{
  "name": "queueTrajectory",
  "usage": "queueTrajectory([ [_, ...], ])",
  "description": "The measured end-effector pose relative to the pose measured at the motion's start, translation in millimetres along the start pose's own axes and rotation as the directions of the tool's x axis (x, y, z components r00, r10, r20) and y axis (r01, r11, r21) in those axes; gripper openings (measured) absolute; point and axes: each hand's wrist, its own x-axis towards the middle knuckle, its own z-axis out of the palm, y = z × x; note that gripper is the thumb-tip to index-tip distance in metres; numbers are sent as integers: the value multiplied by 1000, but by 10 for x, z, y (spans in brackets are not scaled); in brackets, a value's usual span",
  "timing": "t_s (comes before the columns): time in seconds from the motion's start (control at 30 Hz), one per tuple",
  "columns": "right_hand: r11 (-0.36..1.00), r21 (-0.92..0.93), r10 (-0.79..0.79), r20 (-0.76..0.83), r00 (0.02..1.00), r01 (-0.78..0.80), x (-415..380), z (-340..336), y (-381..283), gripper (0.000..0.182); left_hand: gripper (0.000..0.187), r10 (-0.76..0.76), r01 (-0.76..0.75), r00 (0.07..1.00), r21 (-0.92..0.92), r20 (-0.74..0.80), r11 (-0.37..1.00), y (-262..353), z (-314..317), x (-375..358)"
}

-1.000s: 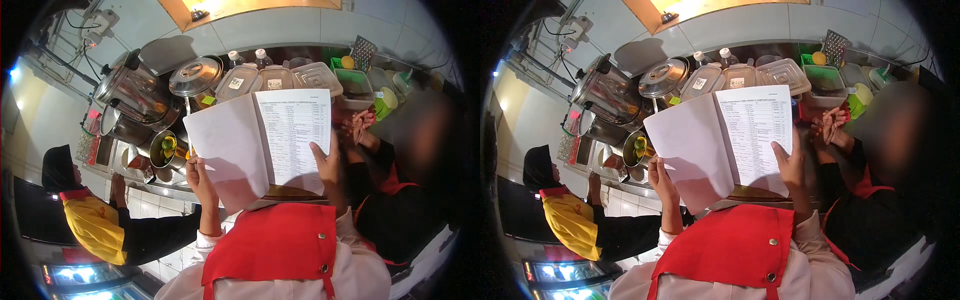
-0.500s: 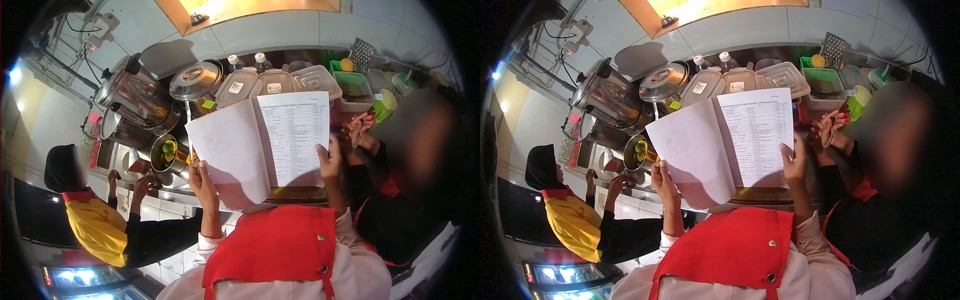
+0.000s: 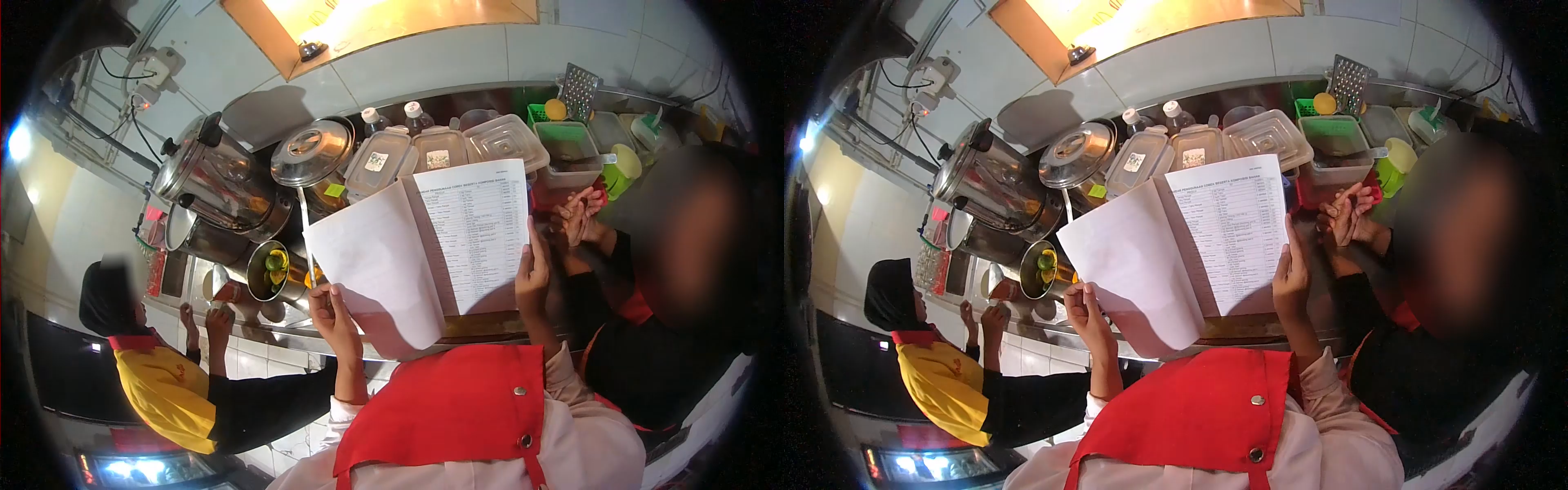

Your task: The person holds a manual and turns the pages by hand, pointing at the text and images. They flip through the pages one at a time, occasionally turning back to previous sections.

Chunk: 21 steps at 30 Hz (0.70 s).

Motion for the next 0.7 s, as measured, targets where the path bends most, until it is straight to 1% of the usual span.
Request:
queueTrajectory([
  [0.03, 1000, 0, 0, -5, 1000, 0, 9, 4, -5, 40, 9, 3, -3, 1000, -1, 4, 1000, 6, 9, -3],
  [0.1, 991, -92, -107, -86, 991, 99, 28, 20, -17, 37, 9, 0, 0, 1000, -12, 11, 1000, 24, 26, -8],
  [0.13, 991, -91, -109, -90, 990, 100, 20, 36, 5, 37, 9, 4, -4, 1000, -14, 13, 1000, 22, 37, -4],
  [0.2, 999, 7, -39, -182, 983, 41, -9, 74, 55, 25, 10, 22, -22, 1000, -5, -14, 1000, 6, 52, 10],
  [0.23, 999, 9, -42, -184, 982, 44, -13, 67, 60, 25, 10, 25, -25, 1000, -6, -15, 1000, 0, 51, 18],
  [0.3, 999, 25, 52, -186, 981, -48, -1, 44, 40, 15, 10, 45, -44, 999, 12, -22, 999, -9, 43, 27],
  [0.33, 999, 21, 48, -186, 981, -45, 12, 48, 44, 15, 10, 43, -43, 999, 8, -22, 999, -13, 41, 29],
  [0.4, 991, 126, 76, -208, 975, -50, 19, 60, 90, 17, 9, 56, -55, 998, 34, -36, 998, -29, 31, 29],
  [0.43, 992, 117, 73, -205, 976, -50, 8, 60, 147, 17, 9, 48, -47, 998, 29, -36, 998, -39, 29, 31],
  [0.5, 909, 361, 256, -84, 963, -210, -25, 75, 264, 24, 9, 72, -71, 997, 22, -32, 997, -54, 18, 39],
  [0.53, 910, 357, 257, -82, 963, -212, -28, 68, 306, 24, 9, 61, -60, 998, 14, -31, 998, -43, 20, 29],
  [0.6, 760, 536, 369, 111, 923, -368, -32, 62, 349, 28, 8, 54, -53, 998, 26, -27, 998, -27, 9, 19],
  [0.63, 758, 538, 374, 103, 921, -369, -47, 52, 345, 28, 8, 49, -48, 998, 38, -26, 998, -21, 7, 17],
  [0.7, 795, 437, 381, 180, 907, -421, -53, 22, 320, 27, 7, 50, -49, 999, 34, -15, 998, -20, 8, 7],
])
